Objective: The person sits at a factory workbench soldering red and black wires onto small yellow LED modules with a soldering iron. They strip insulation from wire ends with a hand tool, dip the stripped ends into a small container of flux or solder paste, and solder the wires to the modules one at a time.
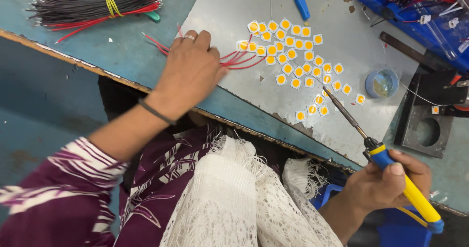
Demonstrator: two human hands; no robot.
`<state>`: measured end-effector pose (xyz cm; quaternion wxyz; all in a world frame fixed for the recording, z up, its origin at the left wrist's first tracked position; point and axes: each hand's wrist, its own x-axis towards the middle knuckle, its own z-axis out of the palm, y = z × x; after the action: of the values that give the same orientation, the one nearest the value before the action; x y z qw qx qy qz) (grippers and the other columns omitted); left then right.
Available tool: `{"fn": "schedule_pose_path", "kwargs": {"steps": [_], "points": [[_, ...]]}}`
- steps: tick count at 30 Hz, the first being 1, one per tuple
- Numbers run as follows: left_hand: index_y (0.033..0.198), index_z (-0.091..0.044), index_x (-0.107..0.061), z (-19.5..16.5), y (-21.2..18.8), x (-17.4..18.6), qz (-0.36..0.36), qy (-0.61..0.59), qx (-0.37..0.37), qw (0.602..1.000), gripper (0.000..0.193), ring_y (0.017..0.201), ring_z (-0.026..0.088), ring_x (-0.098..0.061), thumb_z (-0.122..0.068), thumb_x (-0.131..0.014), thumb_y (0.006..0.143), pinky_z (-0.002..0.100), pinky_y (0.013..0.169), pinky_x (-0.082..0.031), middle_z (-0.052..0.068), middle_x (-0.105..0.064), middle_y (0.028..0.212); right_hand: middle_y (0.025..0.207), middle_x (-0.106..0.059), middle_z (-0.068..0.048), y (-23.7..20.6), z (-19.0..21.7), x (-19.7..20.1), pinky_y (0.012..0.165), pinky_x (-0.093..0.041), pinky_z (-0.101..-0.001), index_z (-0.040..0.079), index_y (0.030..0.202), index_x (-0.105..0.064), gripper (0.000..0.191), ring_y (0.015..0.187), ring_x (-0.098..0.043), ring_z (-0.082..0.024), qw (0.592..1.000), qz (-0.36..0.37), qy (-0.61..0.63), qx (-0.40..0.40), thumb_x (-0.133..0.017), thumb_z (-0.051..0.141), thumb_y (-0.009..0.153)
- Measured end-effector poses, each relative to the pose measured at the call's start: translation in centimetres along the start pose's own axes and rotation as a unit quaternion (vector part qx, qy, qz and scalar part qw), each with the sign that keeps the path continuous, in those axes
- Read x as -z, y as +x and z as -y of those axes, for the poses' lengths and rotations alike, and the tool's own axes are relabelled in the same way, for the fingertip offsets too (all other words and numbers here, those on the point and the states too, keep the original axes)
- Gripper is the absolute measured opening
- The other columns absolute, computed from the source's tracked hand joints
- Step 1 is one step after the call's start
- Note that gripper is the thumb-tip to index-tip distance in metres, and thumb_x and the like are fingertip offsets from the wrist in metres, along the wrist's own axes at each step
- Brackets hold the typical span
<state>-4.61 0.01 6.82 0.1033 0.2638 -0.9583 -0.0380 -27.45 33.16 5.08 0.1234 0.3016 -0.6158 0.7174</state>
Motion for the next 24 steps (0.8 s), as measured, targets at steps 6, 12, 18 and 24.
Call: {"fn": "schedule_pose_path", "kwargs": {"steps": [6, 12, 18, 24], "points": [[0.07, -0.01, -0.073, 2.0, 3.2, -0.3, 0.037, 0.134, -0.216, 0.967, 0.01, 0.074, 0.027, -0.071, -0.014, -0.067, 0.077, 0.038, 0.059, -0.054, 0.012, -0.071, 0.077, 0.093, -0.06, -0.012, -0.3, -0.2, -0.7, 0.056, -0.042, -0.0219, -0.002, 0.106, -0.056, 0.03, 0.067, -0.056, -0.015, 1.0, -0.007, -0.003, -0.013, -0.066, 0.025, 0.1], [0.076, -0.01, -0.076, 3.7, 7.7, 0.9, 0.113, 0.104, -0.205, 0.967, 0.011, 0.072, 0.032, -0.072, -0.02, -0.07, 0.075, 0.042, 0.063, -0.054, 0.014, -0.072, 0.075, 0.09, -0.06, -0.012, -0.5, -0.3, 0.0, 0.054, -0.039, -0.022, -0.003, 0.105, -0.057, 0.032, 0.063, -0.054, -0.016, 1.0, -0.016, 0.0, -0.022, -0.067, 0.027, 0.103], [0.097, -0.004, -0.07, 7.6, 9.3, 3.3, 0.253, -0.295, 0.084, 0.918, 0.021, 0.065, 0.026, -0.068, -0.015, -0.056, 0.085, 0.038, 0.056, -0.054, 0.007, -0.068, 0.075, 0.087, -0.059, -0.013, 0.0, -0.4, 1.1, 0.051, -0.038, -0.0223, -0.004, 0.106, -0.057, 0.031, 0.054, -0.048, -0.015, 0.998, -0.058, -0.04, 0.005, -0.064, 0.027, 0.101], [0.1, -0.005, -0.074, 8.9, 15.0, 6.0, 0.035, -0.304, -0.075, 0.949, 0.026, 0.068, 0.023, -0.06, -0.019, -0.053, 0.092, 0.036, 0.057, -0.046, 0.006, -0.066, 0.081, 0.088, -0.056, -0.011, 0.6, -1.0, 0.1, 0.051, -0.039, -0.0227, -0.006, 0.106, -0.056, 0.032, 0.057, -0.049, -0.016, 0.994, -0.096, -0.041, 0.016, -0.064, 0.025, 0.104]]}}
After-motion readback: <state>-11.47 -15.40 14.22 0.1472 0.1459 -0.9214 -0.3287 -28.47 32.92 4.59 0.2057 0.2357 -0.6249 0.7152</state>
